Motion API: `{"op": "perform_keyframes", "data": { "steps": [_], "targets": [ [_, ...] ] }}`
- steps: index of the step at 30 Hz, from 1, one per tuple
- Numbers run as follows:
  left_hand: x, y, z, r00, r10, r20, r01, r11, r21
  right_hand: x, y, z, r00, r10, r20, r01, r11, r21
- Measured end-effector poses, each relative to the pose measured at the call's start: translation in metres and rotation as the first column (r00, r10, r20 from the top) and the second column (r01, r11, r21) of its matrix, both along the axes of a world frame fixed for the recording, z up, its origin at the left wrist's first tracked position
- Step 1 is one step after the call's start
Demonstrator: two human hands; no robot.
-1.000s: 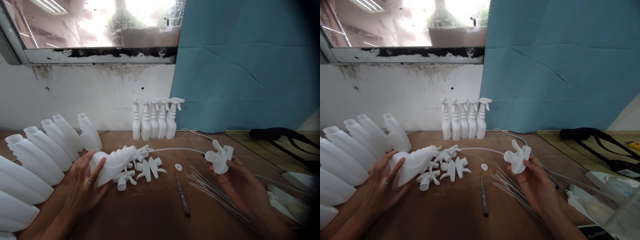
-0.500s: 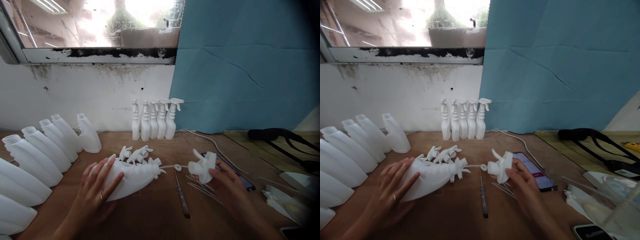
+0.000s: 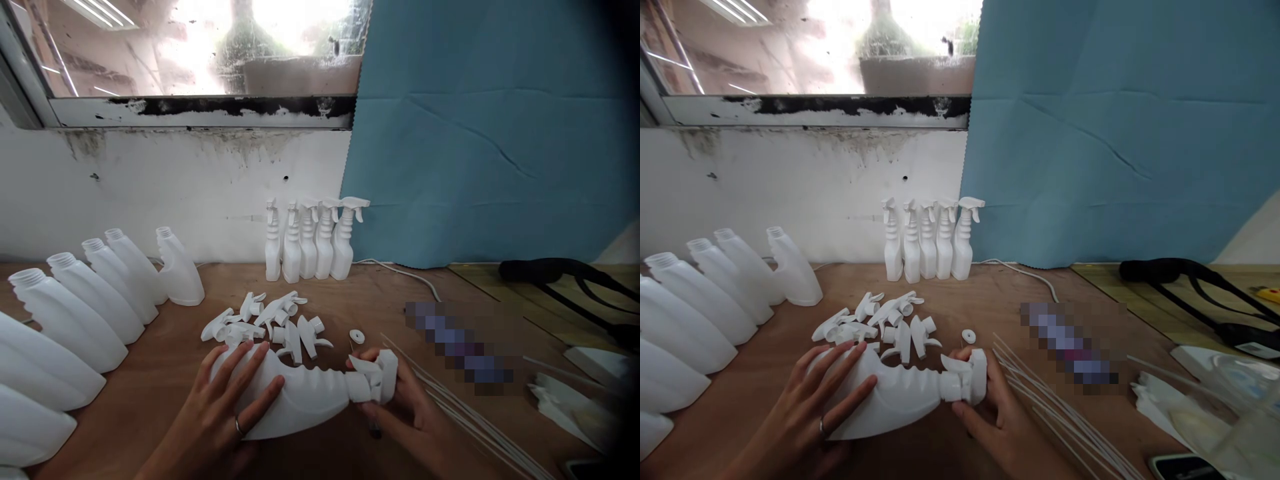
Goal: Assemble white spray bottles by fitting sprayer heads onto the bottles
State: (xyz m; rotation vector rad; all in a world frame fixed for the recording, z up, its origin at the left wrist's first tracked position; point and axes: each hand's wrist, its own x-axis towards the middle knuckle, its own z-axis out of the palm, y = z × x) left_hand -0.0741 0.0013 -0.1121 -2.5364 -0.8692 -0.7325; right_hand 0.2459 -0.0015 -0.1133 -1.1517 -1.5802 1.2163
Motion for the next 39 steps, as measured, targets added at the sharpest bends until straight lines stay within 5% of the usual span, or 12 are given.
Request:
{"op": "perform_keyframes", "data": {
  "steps": [6, 29, 39],
  "targets": [
    [0.004, -0.002, -0.004, 0.999, -0.024, 0.026, 0.024, 1.000, 0.019, -0.015, -0.008, 0.001, 0.989, -0.144, 0.016, 0.144, 0.988, -0.052],
    [0.009, -0.004, -0.009, 0.998, -0.033, 0.048, 0.031, 0.999, 0.030, -0.027, -0.009, 0.002, 0.951, -0.266, -0.159, 0.260, 0.964, -0.059],
    [0.011, -0.008, -0.008, 0.996, -0.041, 0.075, 0.036, 0.997, 0.062, -0.032, -0.013, 0.004, 0.888, -0.424, -0.179, 0.392, 0.901, -0.187]
  ]
}}
